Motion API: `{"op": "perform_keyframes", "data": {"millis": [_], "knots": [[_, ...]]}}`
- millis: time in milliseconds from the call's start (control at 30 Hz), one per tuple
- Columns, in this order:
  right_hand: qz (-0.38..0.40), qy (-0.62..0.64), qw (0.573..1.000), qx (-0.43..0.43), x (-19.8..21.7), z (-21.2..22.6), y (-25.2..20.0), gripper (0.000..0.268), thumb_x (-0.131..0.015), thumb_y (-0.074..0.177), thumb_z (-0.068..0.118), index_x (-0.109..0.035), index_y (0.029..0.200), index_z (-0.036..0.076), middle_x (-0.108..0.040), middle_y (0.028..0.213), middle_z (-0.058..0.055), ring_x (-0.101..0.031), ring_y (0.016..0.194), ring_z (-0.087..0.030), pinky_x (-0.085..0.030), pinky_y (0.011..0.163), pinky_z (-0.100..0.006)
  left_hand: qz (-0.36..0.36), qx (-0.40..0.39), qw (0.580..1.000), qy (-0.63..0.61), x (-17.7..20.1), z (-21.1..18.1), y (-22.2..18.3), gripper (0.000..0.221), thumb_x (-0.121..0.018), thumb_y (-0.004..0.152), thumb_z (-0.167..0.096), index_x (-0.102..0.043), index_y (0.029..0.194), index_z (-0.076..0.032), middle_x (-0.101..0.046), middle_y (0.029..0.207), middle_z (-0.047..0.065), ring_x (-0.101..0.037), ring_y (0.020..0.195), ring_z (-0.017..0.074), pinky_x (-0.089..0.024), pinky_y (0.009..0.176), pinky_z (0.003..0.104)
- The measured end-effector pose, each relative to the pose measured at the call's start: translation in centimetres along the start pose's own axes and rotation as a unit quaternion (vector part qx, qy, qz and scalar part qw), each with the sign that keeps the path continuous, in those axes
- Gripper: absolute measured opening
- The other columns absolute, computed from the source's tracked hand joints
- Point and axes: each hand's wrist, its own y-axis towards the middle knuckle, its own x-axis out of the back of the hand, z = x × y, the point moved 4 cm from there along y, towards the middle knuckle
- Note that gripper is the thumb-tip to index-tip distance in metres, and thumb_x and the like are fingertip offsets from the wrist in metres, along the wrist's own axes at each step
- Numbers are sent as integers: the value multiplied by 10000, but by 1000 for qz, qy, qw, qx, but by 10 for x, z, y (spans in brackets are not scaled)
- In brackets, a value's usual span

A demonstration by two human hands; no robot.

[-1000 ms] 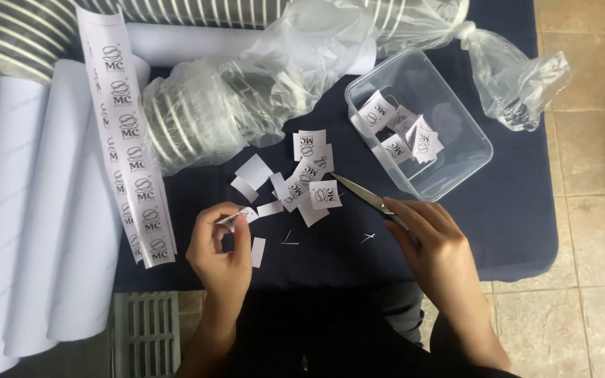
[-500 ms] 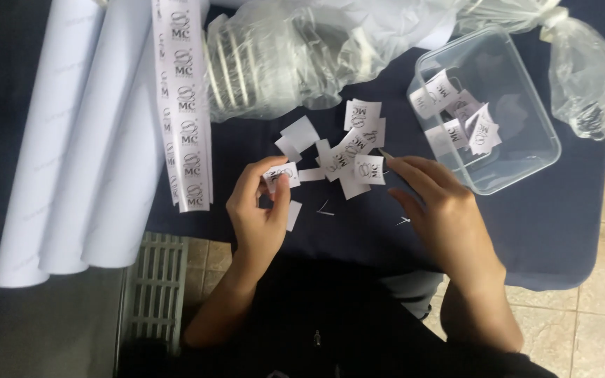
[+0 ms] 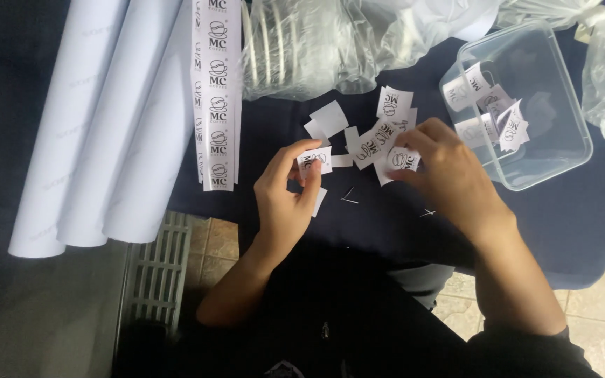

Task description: Cutting individual paper labels from a long strip using scissors and placing them into a plastic container

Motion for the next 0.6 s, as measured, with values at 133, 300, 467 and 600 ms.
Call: {"op": "perform_keyframes", "data": {"millis": [133,300,467,600], "knots": [[-27,-68,997,12,-6,-18,1,374,-910,763,182,-705,1075,154,-651,1083,-73,-704,1008,-354,-610,799,-467,-6,18,1000,-15,1,5,-4,217,-699,981,-6,-731,1185,-74,-764,1091,82,-712,720,205,-608,607,241],[-9,60,998,27,15,-4,8,197,-832,894,103,-711,1048,124,-722,890,-88,-715,880,-308,-567,751,-425,-13,66,995,-76,0,13,-8,225,-711,974,16,-725,1189,-49,-760,1106,115,-763,751,210,-653,640,261],[55,108,992,44,-3,16,31,400,-843,840,105,-718,1218,65,-724,845,-144,-685,787,-327,-551,714,-458,-16,74,994,-74,0,11,-9,207,-702,987,-3,-729,1184,-59,-754,1110,115,-779,777,240,-662,658,275],[42,48,997,35,-18,15,37,321,-894,805,171,-755,1079,79,-710,911,-122,-713,835,-319,-581,713,-427,-14,79,994,-81,1,13,-10,206,-700,993,-15,-734,1188,-72,-757,1125,94,-790,811,234,-670,687,269]]}}
